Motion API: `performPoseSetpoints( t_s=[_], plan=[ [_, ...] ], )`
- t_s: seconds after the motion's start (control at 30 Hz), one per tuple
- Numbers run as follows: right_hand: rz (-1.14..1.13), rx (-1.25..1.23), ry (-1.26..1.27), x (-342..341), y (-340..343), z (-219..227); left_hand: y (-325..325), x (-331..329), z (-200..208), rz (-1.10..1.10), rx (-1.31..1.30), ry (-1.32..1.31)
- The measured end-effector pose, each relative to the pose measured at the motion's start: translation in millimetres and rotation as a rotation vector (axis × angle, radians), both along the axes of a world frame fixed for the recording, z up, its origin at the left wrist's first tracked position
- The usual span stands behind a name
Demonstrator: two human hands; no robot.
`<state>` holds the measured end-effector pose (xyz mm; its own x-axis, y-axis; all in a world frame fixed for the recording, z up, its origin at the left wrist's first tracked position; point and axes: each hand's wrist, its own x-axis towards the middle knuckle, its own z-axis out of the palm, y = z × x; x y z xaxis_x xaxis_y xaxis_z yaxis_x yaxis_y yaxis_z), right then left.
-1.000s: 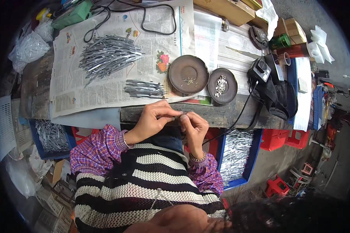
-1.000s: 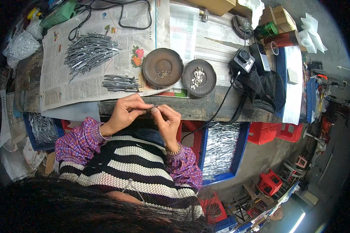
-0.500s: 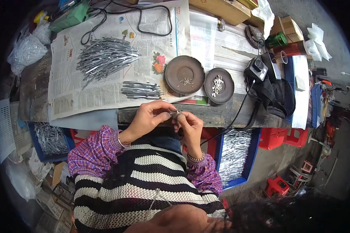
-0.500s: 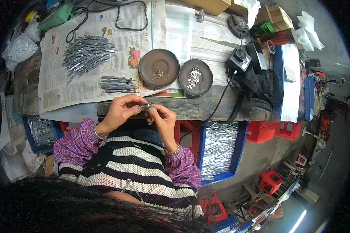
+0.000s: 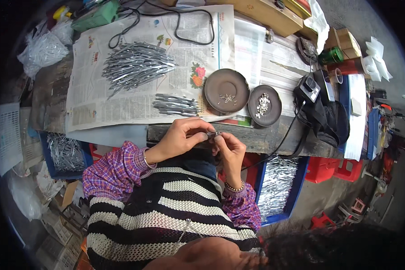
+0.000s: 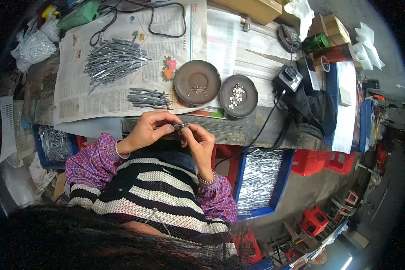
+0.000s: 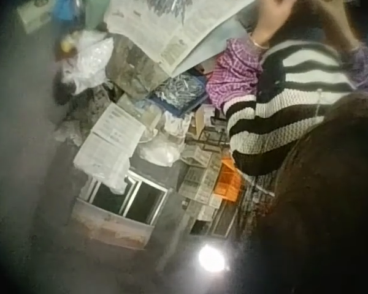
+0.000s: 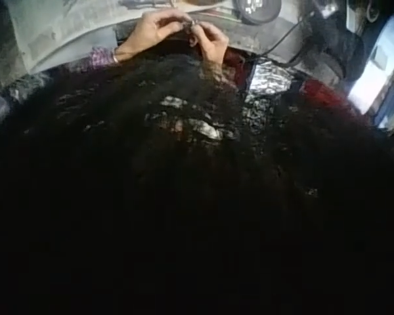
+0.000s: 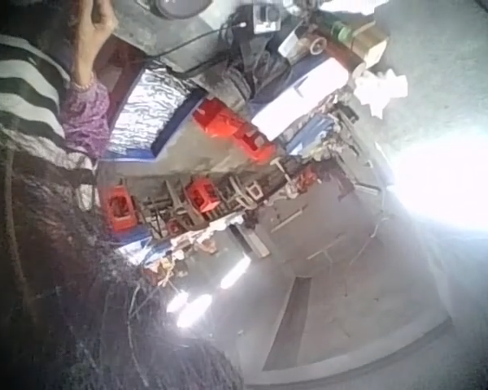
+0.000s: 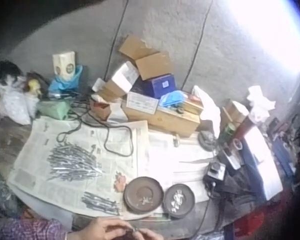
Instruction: Assemble small metal components by manually sliding a small ring or washer onto a thin metal pin.
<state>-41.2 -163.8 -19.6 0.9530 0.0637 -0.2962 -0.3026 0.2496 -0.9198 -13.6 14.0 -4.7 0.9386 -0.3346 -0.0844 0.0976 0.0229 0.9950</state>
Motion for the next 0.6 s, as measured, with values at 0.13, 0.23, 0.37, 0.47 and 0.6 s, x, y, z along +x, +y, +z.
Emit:
performPoseSetpoints(
  t_s=[0.13,0.23,0.37,0.47,0.6],
  plan=[
    [0.024,-0.011,0.026,3.6,4.2,3.3,25.9,19.0,17.2,-0.022,0.361,-0.337],
    [0.054,-0.001,0.018,2.5,6.7,0.5,45.5,37.5,18.6,0.116,0.53,-0.527],
    [0.084,-0.042,0.032,2.1,7.6,3.6,63.0,47.7,3.8,0.106,0.655,-0.628],
    [0.086,-0.069,-0.007,1.4,6.2,1.3,61.2,44.7,1.2,0.067,0.634,-0.641],
    [0.093,-0.079,0.016,1.7,6.2,2.7,68.9,47.3,3.4,0.078,0.628,-0.646]
  ],
)
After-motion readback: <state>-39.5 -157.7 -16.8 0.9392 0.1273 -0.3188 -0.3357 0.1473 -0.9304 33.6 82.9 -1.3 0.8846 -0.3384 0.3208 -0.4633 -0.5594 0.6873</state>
